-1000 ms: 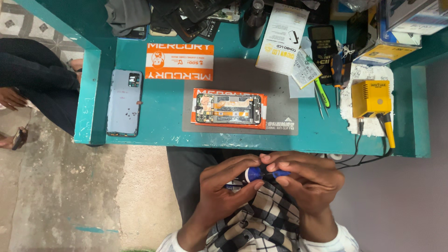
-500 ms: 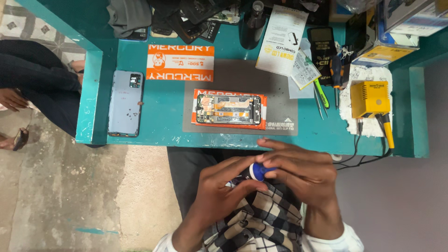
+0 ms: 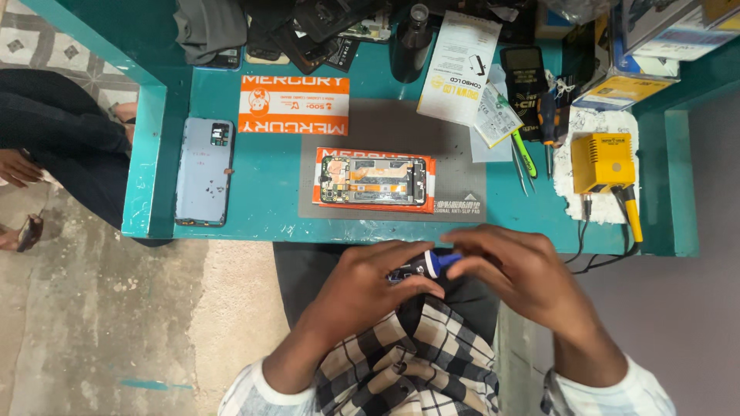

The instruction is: The person replaces a mobile phone screen by removing the old panel, cleaning the internal frame, applying adhesive from a tube, and pressing the new screen onto the device.

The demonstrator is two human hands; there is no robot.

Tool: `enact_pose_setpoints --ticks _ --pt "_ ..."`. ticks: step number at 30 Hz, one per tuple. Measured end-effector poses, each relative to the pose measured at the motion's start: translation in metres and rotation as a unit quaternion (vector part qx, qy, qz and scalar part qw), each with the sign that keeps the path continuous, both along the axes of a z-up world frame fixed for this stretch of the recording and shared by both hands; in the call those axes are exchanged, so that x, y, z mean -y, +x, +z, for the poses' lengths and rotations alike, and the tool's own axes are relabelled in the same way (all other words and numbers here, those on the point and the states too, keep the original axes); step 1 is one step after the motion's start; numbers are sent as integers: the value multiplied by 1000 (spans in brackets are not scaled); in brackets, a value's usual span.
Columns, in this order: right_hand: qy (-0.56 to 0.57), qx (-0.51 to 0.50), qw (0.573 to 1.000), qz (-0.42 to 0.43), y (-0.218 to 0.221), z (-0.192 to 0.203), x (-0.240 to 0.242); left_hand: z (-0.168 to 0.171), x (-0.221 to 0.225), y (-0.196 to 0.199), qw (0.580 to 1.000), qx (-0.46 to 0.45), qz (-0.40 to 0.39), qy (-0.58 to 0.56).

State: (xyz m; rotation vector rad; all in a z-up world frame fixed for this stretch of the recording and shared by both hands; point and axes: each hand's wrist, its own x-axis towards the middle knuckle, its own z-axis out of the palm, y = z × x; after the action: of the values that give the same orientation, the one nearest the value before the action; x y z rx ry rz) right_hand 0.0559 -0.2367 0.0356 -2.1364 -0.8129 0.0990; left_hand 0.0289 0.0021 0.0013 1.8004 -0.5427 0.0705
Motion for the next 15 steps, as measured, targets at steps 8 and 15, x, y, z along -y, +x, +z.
enact_pose_setpoints --ticks 8,15 --pt "-48 -170 982 -69 -2 -36 6 3 2 6 996 63 -28 54" --pt "-63 -236 969 -45 -13 -54 12 -12 -3 4 993 31 -53 99"
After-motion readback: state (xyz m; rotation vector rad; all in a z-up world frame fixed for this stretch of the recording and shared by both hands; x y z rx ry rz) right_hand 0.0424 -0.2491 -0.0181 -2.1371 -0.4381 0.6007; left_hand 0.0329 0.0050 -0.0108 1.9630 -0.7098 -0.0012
